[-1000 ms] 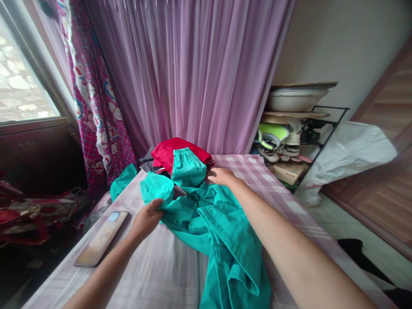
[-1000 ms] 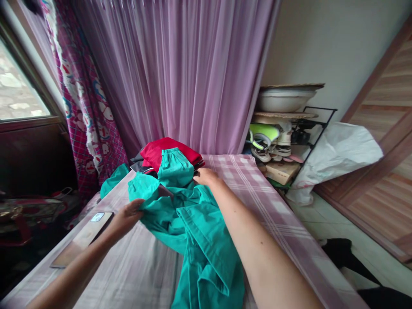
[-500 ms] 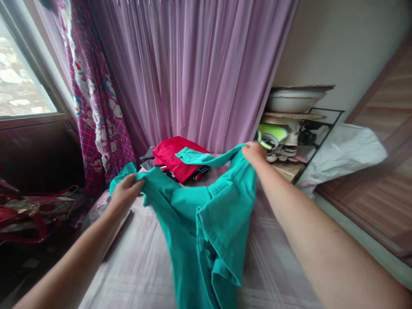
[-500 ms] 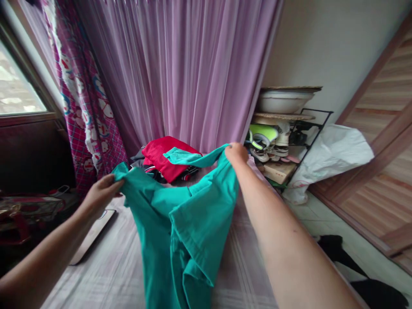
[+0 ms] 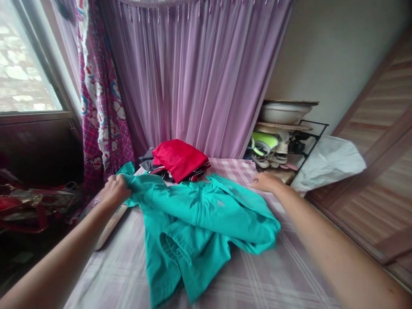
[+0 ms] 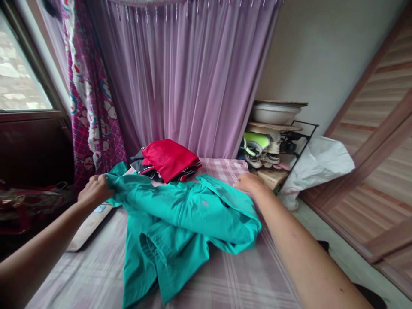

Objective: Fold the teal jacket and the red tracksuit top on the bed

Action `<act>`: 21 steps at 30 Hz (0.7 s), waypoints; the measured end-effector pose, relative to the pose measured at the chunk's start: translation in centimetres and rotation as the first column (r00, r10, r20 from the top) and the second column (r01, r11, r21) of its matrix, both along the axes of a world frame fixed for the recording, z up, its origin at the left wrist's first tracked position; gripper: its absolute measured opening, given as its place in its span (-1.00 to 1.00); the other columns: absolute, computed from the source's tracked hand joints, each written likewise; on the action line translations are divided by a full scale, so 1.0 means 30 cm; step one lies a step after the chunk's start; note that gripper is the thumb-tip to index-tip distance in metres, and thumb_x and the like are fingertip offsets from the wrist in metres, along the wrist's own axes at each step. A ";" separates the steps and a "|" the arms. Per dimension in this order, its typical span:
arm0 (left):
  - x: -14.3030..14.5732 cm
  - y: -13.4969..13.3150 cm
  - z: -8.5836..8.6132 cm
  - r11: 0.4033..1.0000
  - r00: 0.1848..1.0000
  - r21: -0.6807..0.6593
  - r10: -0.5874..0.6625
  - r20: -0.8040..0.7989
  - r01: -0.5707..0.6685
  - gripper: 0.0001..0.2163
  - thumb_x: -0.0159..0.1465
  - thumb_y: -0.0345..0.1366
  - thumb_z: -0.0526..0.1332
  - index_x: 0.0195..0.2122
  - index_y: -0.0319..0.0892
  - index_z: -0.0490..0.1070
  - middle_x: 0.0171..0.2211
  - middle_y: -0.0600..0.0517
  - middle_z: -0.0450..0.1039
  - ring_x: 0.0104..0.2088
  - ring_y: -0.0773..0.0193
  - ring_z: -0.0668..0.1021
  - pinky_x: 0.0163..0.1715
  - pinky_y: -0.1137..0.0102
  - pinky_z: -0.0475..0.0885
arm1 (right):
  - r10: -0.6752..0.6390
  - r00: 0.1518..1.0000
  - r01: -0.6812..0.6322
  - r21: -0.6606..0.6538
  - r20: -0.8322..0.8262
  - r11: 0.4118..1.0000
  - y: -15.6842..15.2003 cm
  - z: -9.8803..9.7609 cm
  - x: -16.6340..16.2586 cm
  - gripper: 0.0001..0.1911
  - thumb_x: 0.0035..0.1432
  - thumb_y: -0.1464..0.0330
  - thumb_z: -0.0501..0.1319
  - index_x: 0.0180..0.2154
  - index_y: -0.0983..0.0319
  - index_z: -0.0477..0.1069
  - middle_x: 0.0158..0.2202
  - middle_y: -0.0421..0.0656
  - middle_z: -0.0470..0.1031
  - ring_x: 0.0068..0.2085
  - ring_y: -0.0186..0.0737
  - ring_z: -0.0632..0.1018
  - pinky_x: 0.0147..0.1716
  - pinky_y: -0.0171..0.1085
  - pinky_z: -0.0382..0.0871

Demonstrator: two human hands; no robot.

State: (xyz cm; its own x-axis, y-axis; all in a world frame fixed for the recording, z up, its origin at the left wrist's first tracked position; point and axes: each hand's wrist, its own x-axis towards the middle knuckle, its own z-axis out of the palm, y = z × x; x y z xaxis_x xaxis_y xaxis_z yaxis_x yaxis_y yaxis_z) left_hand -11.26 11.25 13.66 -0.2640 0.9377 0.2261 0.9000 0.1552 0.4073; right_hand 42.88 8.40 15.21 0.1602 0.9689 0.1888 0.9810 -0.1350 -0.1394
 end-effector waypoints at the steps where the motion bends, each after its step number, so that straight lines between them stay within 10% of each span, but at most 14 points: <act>1: 0.014 -0.010 0.015 1.000 0.995 0.027 -0.003 -0.103 0.005 -0.50 0.13 -0.31 0.28 0.09 -0.36 0.28 0.31 -0.39 0.15 0.25 -0.44 0.32 0.13 -0.17 0.32 | 0.017 1.000 -0.016 -0.064 0.016 0.998 0.027 -0.010 -0.050 -0.73 0.04 0.14 0.34 -0.28 0.15 0.66 -0.18 0.02 0.66 -0.13 0.05 0.63 -0.15 -0.13 0.43; 6: 0.136 0.038 0.067 0.916 0.913 0.287 -0.164 -0.372 0.281 -0.51 0.32 -0.22 0.11 0.27 -0.18 0.25 0.38 -0.19 0.17 0.38 -0.10 0.19 0.32 0.03 0.13 | 0.175 0.984 -0.166 -0.245 0.019 0.955 0.167 -0.105 -0.286 -0.60 0.24 0.24 0.16 0.06 0.11 0.55 0.15 -0.10 0.53 0.15 -0.05 0.51 0.09 -0.20 0.35; 10: 0.232 0.133 0.002 0.868 0.753 -0.032 -0.447 -0.482 0.495 -0.65 0.33 -0.19 0.11 0.10 0.01 0.48 0.17 -0.03 0.49 0.27 0.00 0.38 0.33 0.01 0.05 | 0.236 0.972 -0.231 -0.296 -0.019 0.927 0.237 -0.212 -0.392 -0.54 0.27 0.21 0.14 0.16 0.13 0.47 0.26 -0.08 0.42 0.24 -0.02 0.42 0.20 -0.13 0.28; 15: 0.233 0.197 -0.148 0.814 0.761 -0.472 -0.532 -0.370 0.340 -0.52 0.15 0.07 0.27 0.02 -0.07 0.54 0.04 -0.16 0.58 0.07 -0.16 0.55 0.07 0.04 0.38 | 0.262 0.963 -0.265 -0.365 -0.058 0.893 0.287 -0.304 -0.400 -0.33 0.25 0.01 0.14 0.30 0.13 0.29 0.40 -0.01 0.17 0.38 0.11 0.20 0.30 0.10 0.12; 21: 0.187 0.180 -0.185 0.797 0.791 -0.462 -0.546 -0.276 0.389 -0.68 0.13 -0.16 0.32 -0.11 -0.14 0.60 -0.13 -0.15 0.64 -0.12 -0.09 0.63 -0.18 0.24 0.49 | 0.272 0.962 -0.245 -0.438 -0.001 0.865 0.299 -0.349 -0.416 -0.32 0.10 0.04 0.32 0.21 0.16 0.41 0.26 0.09 0.36 0.27 0.28 0.34 0.25 0.18 0.14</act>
